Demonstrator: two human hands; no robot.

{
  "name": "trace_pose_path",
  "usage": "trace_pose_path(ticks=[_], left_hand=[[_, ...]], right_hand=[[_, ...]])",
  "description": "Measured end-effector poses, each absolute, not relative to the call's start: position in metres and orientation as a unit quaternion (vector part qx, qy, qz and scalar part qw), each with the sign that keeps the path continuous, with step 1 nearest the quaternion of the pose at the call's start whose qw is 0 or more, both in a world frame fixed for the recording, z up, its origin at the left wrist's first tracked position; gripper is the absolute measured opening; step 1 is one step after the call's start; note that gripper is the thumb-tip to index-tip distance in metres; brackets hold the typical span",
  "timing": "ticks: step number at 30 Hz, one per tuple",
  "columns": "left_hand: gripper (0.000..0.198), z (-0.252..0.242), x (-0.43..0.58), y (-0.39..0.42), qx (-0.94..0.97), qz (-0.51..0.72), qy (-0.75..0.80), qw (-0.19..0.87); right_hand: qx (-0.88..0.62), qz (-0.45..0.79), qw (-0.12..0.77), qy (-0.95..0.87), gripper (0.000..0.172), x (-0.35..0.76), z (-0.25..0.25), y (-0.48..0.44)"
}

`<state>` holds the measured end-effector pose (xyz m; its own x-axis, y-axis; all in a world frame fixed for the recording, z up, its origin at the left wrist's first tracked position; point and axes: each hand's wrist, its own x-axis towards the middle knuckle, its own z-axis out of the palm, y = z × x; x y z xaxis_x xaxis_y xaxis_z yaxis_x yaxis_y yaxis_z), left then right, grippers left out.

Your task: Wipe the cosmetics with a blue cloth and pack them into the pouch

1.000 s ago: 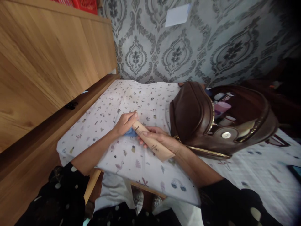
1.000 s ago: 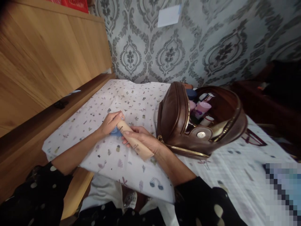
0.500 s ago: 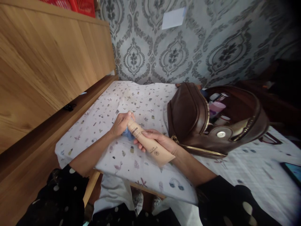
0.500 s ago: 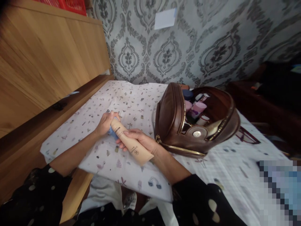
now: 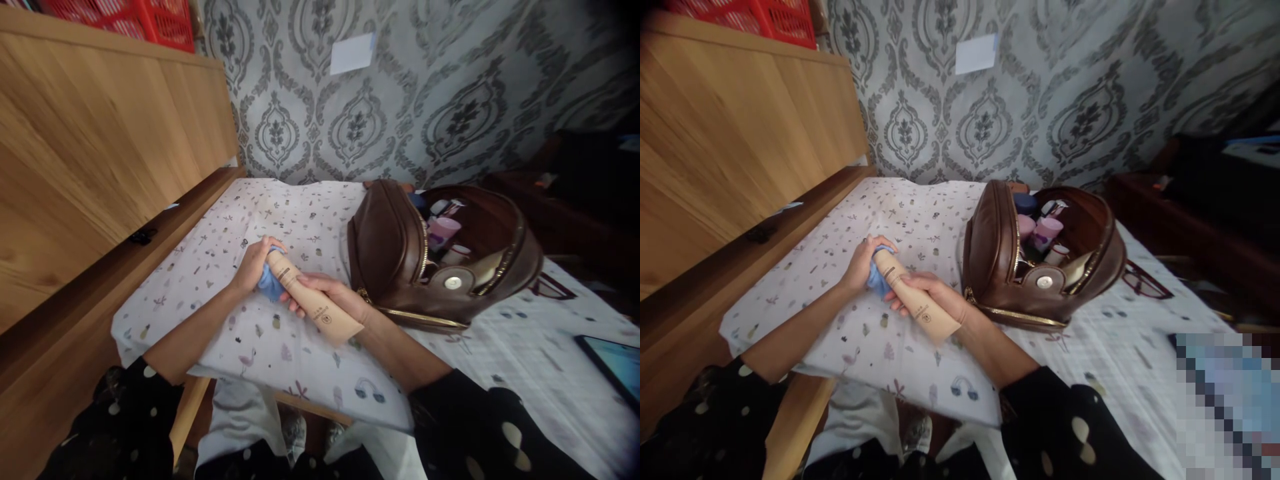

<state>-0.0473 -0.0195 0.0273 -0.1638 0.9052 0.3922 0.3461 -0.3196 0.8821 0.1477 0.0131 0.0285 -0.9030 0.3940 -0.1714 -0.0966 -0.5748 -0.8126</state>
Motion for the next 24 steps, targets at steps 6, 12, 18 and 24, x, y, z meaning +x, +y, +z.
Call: trace_pose_path(ticks=[6, 12, 18, 24], left_hand=[[0.058, 0.031, -0.045, -0.024, 0.618, 0.532, 0.525, 0.244], [0.06, 0.026, -0.047, -0.025, 0.619, 0.546, 0.518, 0.228], [0.052, 0.029, -0.038, -0.028, 0.634, 0.53, 0.557, 0.088], [0.051, 0.021, -0.021, -0.028, 0.688, 0.468, 0.554, 0.013]], right_hand=[[-0.165, 0.88, 0.131, -0.427, 0.023, 0.146, 0.022, 0.013], [-0.152, 0.889, 0.123, -0.413, 0.025, 0.147, 0.026, 0.01], [-0.166, 0.897, 0.191, -0.362, 0.014, 0.144, 0.023, 0.012], [-0.15, 0.899, 0.238, -0.336, 0.012, 0.141, 0.015, 0.018]])
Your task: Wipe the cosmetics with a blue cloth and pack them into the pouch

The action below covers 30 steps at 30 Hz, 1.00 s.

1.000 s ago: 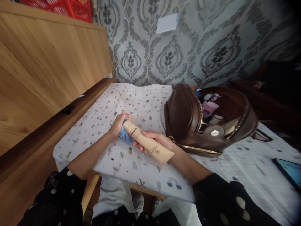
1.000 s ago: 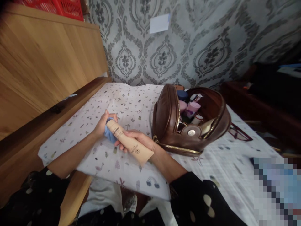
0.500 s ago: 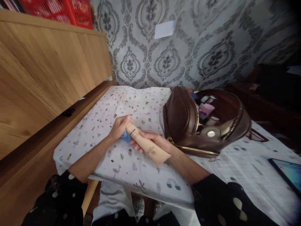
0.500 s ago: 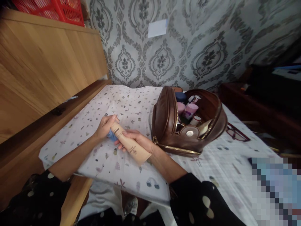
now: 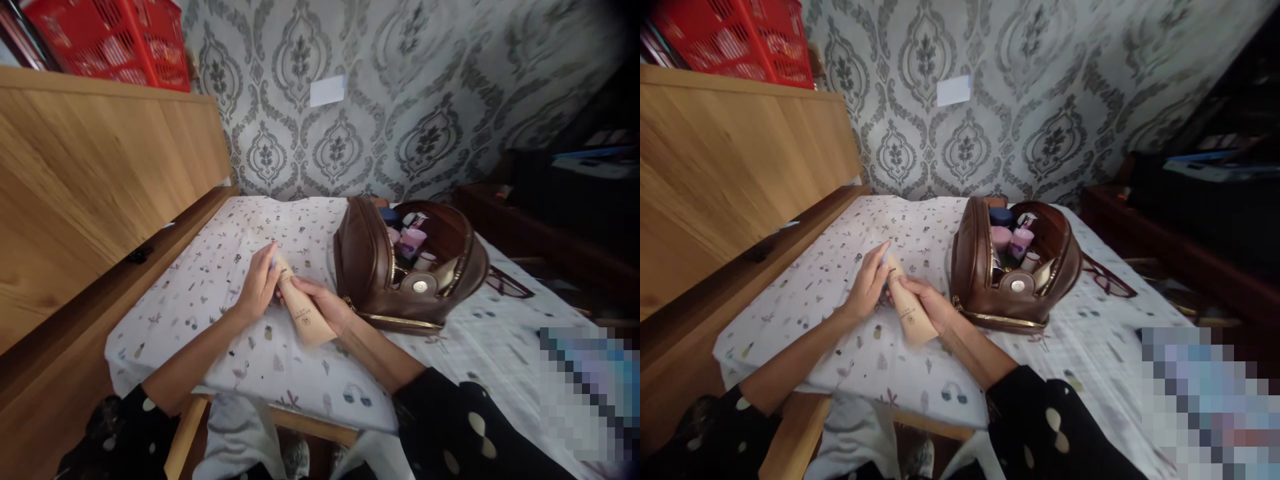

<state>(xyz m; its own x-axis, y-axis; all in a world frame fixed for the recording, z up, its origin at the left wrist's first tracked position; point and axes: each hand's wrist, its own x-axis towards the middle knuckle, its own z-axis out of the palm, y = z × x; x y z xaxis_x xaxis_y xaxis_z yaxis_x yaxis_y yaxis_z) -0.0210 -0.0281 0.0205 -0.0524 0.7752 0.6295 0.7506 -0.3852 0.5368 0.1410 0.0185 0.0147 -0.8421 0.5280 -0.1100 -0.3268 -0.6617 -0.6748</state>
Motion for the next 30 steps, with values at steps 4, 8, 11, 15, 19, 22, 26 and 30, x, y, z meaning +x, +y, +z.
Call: trace_pose_path(ticks=[4, 8, 11, 15, 19, 22, 26, 30], left_hand=[[0.056, 0.012, -0.006, -0.034, 0.759, 0.402, 0.511, 0.002], [0.058, 0.009, 0.002, -0.047, 0.799, 0.382, 0.465, 0.016], [0.058, 0.008, 0.0, -0.054, 0.814, 0.387, 0.433, 0.007], [0.055, 0.013, -0.013, -0.051, 0.81, 0.387, 0.441, -0.001], [0.051, 0.028, -0.03, -0.036, 0.732, 0.437, 0.522, 0.028], [0.053, 0.036, -0.035, -0.028, 0.659, 0.489, 0.565, 0.089], [0.052, 0.032, -0.023, -0.027, 0.586, 0.524, 0.582, 0.207], [0.054, 0.025, -0.002, -0.039, 0.551, 0.522, 0.58, 0.295]], right_hand=[[-0.161, 0.886, 0.307, -0.308, 0.009, 0.141, 0.014, 0.022], [-0.178, 0.876, 0.336, -0.296, 0.015, 0.141, 0.017, 0.025], [-0.181, 0.868, 0.352, -0.3, 0.018, 0.141, 0.018, 0.027], [-0.188, 0.85, 0.377, -0.318, 0.029, 0.141, 0.02, 0.025], [-0.178, 0.858, 0.335, -0.348, 0.032, 0.142, 0.026, 0.017], [-0.161, 0.865, 0.304, -0.364, 0.032, 0.142, 0.029, 0.013], [-0.203, 0.849, 0.335, -0.355, 0.034, 0.139, 0.027, 0.012], [-0.212, 0.821, 0.386, -0.363, 0.042, 0.138, 0.025, 0.012]])
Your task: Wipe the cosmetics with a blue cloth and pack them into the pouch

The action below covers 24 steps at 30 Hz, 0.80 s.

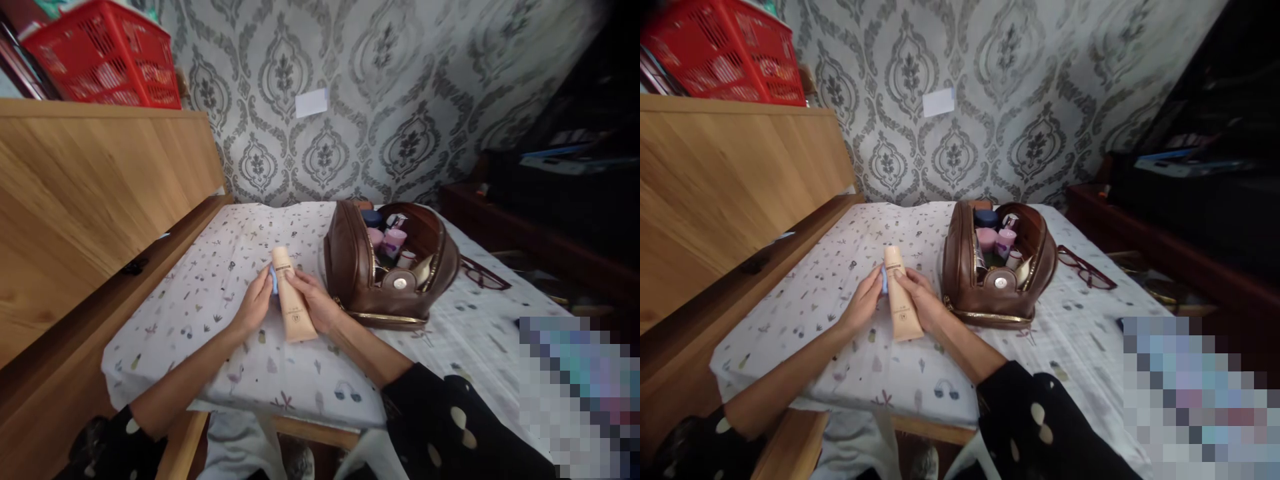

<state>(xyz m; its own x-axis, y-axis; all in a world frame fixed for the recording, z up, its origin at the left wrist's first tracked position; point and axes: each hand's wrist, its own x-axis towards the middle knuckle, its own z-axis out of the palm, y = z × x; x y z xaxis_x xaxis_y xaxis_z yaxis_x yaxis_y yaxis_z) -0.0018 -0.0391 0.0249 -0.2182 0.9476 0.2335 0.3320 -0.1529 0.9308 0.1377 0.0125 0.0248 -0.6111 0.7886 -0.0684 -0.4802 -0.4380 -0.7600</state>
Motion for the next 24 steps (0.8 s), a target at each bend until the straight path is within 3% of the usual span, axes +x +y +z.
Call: trace_pose_path(ticks=[4, 10, 16, 24], left_hand=[[0.055, 0.025, 0.015, -0.057, 0.569, 0.501, 0.552, 0.347], [0.078, 0.019, 0.018, -0.07, 0.569, 0.469, 0.512, 0.44], [0.053, 0.024, 0.018, -0.07, 0.488, 0.477, 0.521, 0.513], [0.047, 0.05, 0.019, -0.077, 0.507, 0.483, 0.516, 0.493]], right_hand=[[-0.219, 0.788, 0.436, -0.375, 0.046, 0.139, 0.026, 0.014], [-0.213, 0.753, 0.494, -0.378, 0.046, 0.141, 0.033, 0.013], [-0.206, 0.752, 0.502, -0.375, 0.058, 0.142, 0.04, 0.009], [-0.224, 0.625, 0.498, -0.558, 0.056, 0.157, 0.053, -0.004]])
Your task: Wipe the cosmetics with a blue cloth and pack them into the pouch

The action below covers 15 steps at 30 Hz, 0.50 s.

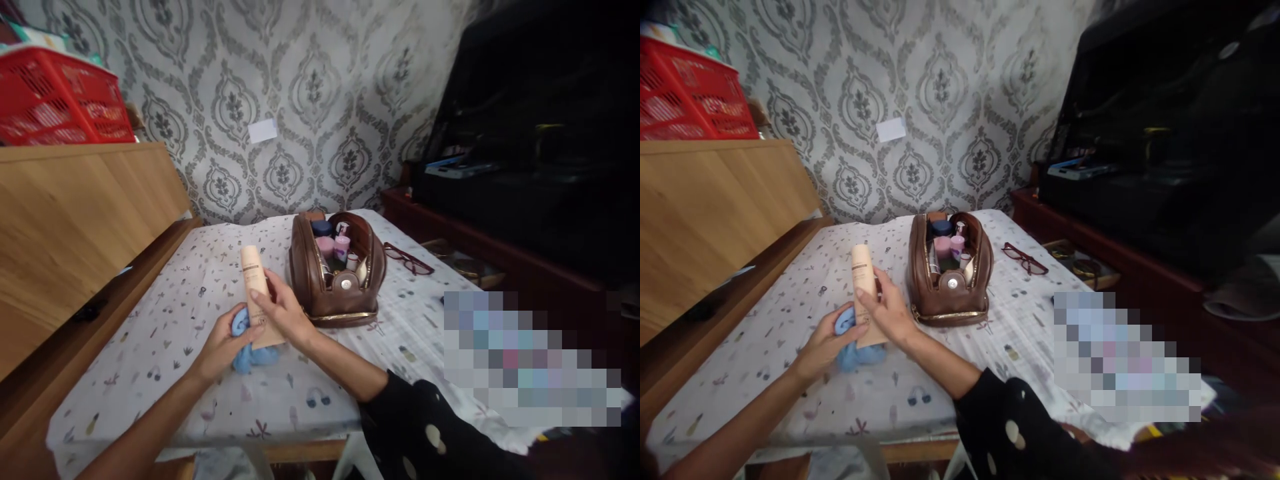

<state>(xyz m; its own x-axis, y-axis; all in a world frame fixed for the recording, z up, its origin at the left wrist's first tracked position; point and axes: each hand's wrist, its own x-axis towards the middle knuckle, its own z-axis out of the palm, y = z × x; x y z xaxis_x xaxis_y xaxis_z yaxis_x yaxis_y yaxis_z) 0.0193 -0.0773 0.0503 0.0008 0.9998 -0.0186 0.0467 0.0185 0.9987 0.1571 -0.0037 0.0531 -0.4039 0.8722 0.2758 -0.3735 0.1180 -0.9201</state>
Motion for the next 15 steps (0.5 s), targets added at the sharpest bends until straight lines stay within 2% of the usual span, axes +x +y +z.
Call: trace_pose_path(ticks=[5, 11, 15], left_hand=[[0.038, 0.073, 0.029, -0.073, 0.561, 0.447, 0.518, 0.467], [0.033, 0.104, 0.053, -0.062, 0.625, 0.405, 0.501, 0.44], [0.03, 0.123, 0.061, -0.047, 0.69, 0.356, 0.497, 0.387]], right_hand=[[-0.261, 0.514, 0.48, -0.661, 0.047, 0.194, 0.073, -0.01], [-0.231, 0.522, 0.476, -0.669, 0.045, 0.24, 0.107, -0.001], [-0.236, 0.499, 0.513, -0.657, 0.039, 0.267, 0.134, 0.014]])
